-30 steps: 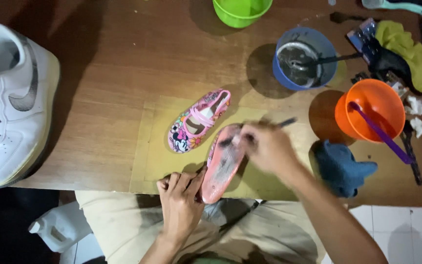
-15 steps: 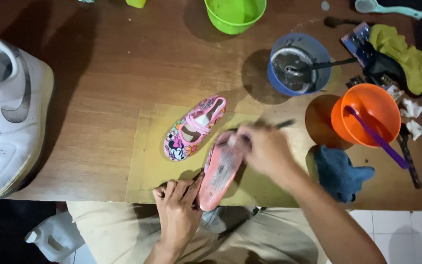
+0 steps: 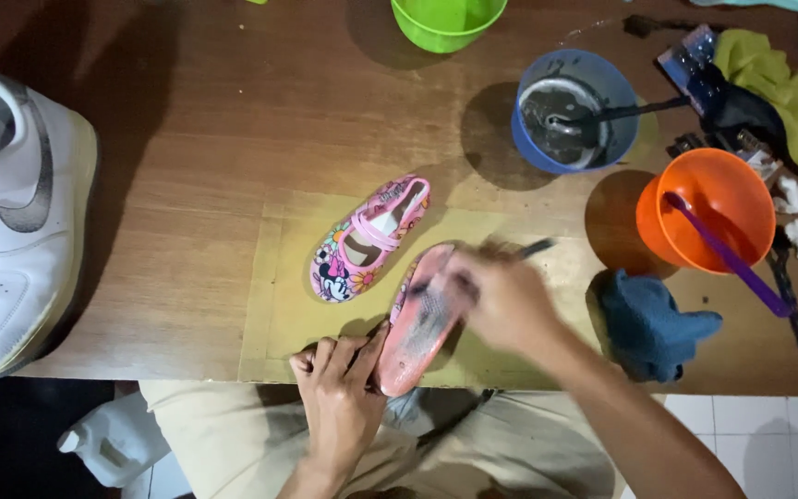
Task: The person scrubs the sole of a pink child's shoe with a black brush, then wipes it with a blue cloth. They repeat the scrubbing and wiping on the same shoe multiple times, focusing on the sole and edges.
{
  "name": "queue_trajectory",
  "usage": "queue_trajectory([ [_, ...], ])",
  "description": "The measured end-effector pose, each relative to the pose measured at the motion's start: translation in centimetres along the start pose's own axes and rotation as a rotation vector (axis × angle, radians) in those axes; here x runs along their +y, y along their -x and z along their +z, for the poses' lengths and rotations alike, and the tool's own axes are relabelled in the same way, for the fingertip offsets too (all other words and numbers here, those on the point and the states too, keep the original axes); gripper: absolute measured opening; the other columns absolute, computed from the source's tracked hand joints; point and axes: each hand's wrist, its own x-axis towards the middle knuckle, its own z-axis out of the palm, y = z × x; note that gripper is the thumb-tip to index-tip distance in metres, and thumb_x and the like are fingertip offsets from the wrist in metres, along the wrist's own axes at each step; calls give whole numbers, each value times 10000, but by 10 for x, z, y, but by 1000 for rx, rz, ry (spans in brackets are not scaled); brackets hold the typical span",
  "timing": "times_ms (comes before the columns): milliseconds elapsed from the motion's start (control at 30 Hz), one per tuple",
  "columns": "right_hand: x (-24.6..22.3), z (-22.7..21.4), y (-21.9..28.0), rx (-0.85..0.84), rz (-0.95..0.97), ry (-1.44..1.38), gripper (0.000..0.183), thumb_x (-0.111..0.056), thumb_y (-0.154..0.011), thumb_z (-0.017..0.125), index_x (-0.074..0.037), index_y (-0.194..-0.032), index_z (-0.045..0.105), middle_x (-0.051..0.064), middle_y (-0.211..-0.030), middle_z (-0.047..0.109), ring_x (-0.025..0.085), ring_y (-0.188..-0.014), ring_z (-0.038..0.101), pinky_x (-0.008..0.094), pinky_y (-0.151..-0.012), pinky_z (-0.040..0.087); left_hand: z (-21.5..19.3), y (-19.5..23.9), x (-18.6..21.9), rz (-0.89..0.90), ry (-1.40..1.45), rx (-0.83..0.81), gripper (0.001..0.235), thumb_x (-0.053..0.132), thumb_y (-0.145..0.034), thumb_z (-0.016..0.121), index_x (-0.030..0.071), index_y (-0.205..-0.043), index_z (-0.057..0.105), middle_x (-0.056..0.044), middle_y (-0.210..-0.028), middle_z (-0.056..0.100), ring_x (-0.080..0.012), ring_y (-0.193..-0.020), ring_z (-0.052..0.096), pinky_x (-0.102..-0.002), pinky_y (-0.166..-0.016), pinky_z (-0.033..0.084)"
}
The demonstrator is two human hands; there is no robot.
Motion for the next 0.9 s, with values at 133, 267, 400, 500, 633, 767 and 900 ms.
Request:
queue_trajectory([
  [133, -12, 5, 12, 159, 68, -21, 239, -325, -977, 642, -136, -829, 645, 71, -720, 674, 212, -556, 609, 377, -472, 447, 0, -1, 1, -9, 14, 19, 234, 9, -893, 612, 173, -1003, 739, 35, -896, 640, -222, -737, 455, -405, -676, 229],
  [267, 28, 17, 19, 82, 209, 41, 89, -129, -878, 659, -214, -904, 651, -31, -681, 697, 130, -501, 615, 318, -456, 479, 4, -2, -1, 5, 2, 44, 238, 75, -950, 638, 193, -1099, 782, 45, -883, 628, -202, -715, 446, -392, -695, 222],
  [400, 18, 5, 15, 125, 366, 43, 83, -274, -951, 677, -192, -949, 663, 29, -777, 641, 141, -484, 547, 312, -433, 439, 5, 2, -4, 8, 8, 23, 296, 59, -933, 631, 212, -1142, 775, 62, -886, 620, -198, -726, 456, -395, -689, 229],
  [500, 16, 3, 20, 57, 47, -82, 358, -423, -1036, 472, -202, -842, 676, -40, -634, 682, 64, -327, 436, 229, -273, 320, 4, -1, -2, 21, 7, 7, 373, 8, -880, 581, 218, -1125, 767, 66, -892, 622, -197, -718, 449, -388, -697, 233],
  [633, 30, 0, 13, 297, 160, 70, 195, -311, -941, 731, -158, -845, 658, 40, -662, 636, 185, -569, 534, 374, -491, 423, 8, -2, -3, 9, 3, 49, 216, 94, -933, 669, 206, -1078, 783, 53, -883, 637, -199, -713, 460, -397, -701, 225],
  [767, 51, 1, 6, 280, 132, 100, 487, -529, -1021, 457, -121, -884, 683, 3, -559, 564, 110, -390, 448, 277, -325, 299, 5, -4, -2, 12, -15, 33, 266, 40, -896, 653, 213, -1058, 775, 60, -840, 605, -201, -691, 441, -400, -692, 217],
  [900, 38, -1, 4, 294, 238, 83, 557, -607, -978, 418, -138, -849, 690, 83, -664, 611, 225, -572, 595, 407, -426, 416, 7, -4, -4, 3, -3, 11, 335, -1, -900, 586, 195, -1098, 773, 47, -826, 600, -218, -696, 431, -401, -683, 218],
])
